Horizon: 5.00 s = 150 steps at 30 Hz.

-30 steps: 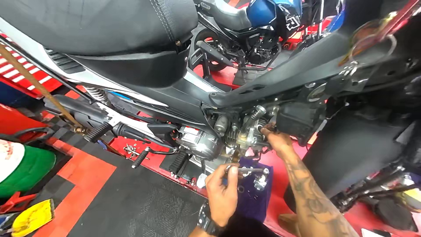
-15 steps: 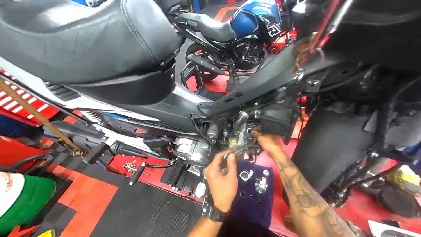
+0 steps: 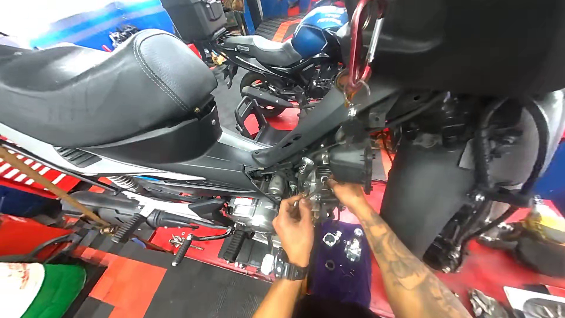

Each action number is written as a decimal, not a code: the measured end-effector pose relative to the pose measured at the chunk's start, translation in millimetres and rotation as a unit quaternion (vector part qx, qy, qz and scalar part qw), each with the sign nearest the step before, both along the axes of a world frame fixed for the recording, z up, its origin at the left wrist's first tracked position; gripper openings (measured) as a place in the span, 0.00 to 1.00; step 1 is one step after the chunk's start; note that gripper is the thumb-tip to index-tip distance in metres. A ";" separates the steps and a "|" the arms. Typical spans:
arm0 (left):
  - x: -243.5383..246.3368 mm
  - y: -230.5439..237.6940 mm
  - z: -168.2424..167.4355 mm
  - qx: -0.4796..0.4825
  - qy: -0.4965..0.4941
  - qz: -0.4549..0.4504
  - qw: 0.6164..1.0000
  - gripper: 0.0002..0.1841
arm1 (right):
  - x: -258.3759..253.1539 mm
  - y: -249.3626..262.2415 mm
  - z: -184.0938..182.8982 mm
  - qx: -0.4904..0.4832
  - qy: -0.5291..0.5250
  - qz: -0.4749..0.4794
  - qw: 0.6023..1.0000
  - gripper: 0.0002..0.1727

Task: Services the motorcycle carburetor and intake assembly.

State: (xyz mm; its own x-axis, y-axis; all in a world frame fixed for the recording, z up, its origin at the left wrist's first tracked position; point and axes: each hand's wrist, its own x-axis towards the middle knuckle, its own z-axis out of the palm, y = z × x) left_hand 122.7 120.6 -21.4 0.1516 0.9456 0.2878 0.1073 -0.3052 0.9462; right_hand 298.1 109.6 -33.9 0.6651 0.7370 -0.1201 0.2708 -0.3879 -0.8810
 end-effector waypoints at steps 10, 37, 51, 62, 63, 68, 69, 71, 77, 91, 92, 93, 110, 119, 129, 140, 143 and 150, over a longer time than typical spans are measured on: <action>22.4 -5.5 -10.9 0.004 0.042 0.018 0.999 0.06 | -4.6 -6.2 -8.0 0.062 0.054 -0.057 0.995 0.17; 34.7 -31.9 -4.0 -0.137 0.030 -0.069 0.988 0.11 | -5.7 -8.3 -33.0 0.132 0.131 -0.113 0.976 0.12; 26.9 -28.2 -14.2 -0.040 0.147 -0.072 0.986 0.10 | -5.0 -7.3 -25.6 0.092 0.131 -0.107 0.981 0.10; 2.1 0.9 -23.9 0.152 0.245 -0.132 0.948 0.16 | -7.2 -5.4 -15.5 0.086 0.147 -0.104 0.980 0.09; 1.1 2.8 -25.6 0.160 0.245 -0.134 0.947 0.17 | -7.2 -5.1 -14.6 0.085 0.147 -0.106 0.980 0.09; 3.3 5.4 -27.5 0.179 0.249 -0.166 0.937 0.18 | -8.3 -6.5 -13.9 0.096 0.154 -0.108 0.977 0.08; 3.5 6.6 -26.1 0.185 0.255 -0.179 0.932 0.18 | -8.2 -6.1 -15.2 0.097 0.153 -0.109 0.977 0.08; 3.3 11.6 -23.4 0.203 0.270 -0.211 0.917 0.21 | -6.4 -5.5 -18.6 0.102 0.149 -0.111 0.977 0.08; 3.4 25.6 -22.3 0.274 0.296 -0.228 0.886 0.16 | -8.0 -9.5 -20.9 0.119 0.144 -0.105 0.977 0.10; 2.2 45.4 17.6 0.422 0.425 -0.366 0.712 0.10 | -5.2 -17.6 -27.0 0.202 0.053 -0.176 0.962 0.07; 5.2 43.9 20.8 0.430 0.433 -0.372 0.699 0.10 | -4.8 -17.5 -27.1 0.208 0.057 -0.168 0.962 0.08; 8.3 42.7 24.3 0.438 0.440 -0.378 0.687 0.10 | -4.6 -17.4 -27.8 0.207 0.059 -0.162 0.963 0.08; 16.1 -1.0 -1.5 0.377 0.370 -0.242 0.814 0.15 | -2.6 -22.4 -38.8 0.240 0.121 -0.179 0.946 0.08; 7.5 28.5 20.4 0.396 0.407 -0.311 0.762 0.13 | -2.0 -20.5 -43.5 0.202 0.134 -0.152 0.958 0.10; 8.3 21.1 25.0 0.417 0.449 -0.319 0.723 0.12 | -1.1 -16.4 -50.0 0.210 0.105 -0.144 0.961 0.11; 10.7 23.6 38.3 0.414 0.493 -0.358 0.676 0.11 | -5.6 -11.6 -46.9 0.205 0.092 -0.116 0.968 0.08; 14.5 23.1 41.0 0.414 0.500 -0.369 0.665 0.12 | -5.2 -12.4 -44.6 0.194 0.064 -0.099 0.974 0.09; 12.6 39.3 4.7 0.294 0.263 -0.369 0.842 0.16 | -1.8 -11.2 -37.3 0.175 -0.024 -0.057 0.983 0.11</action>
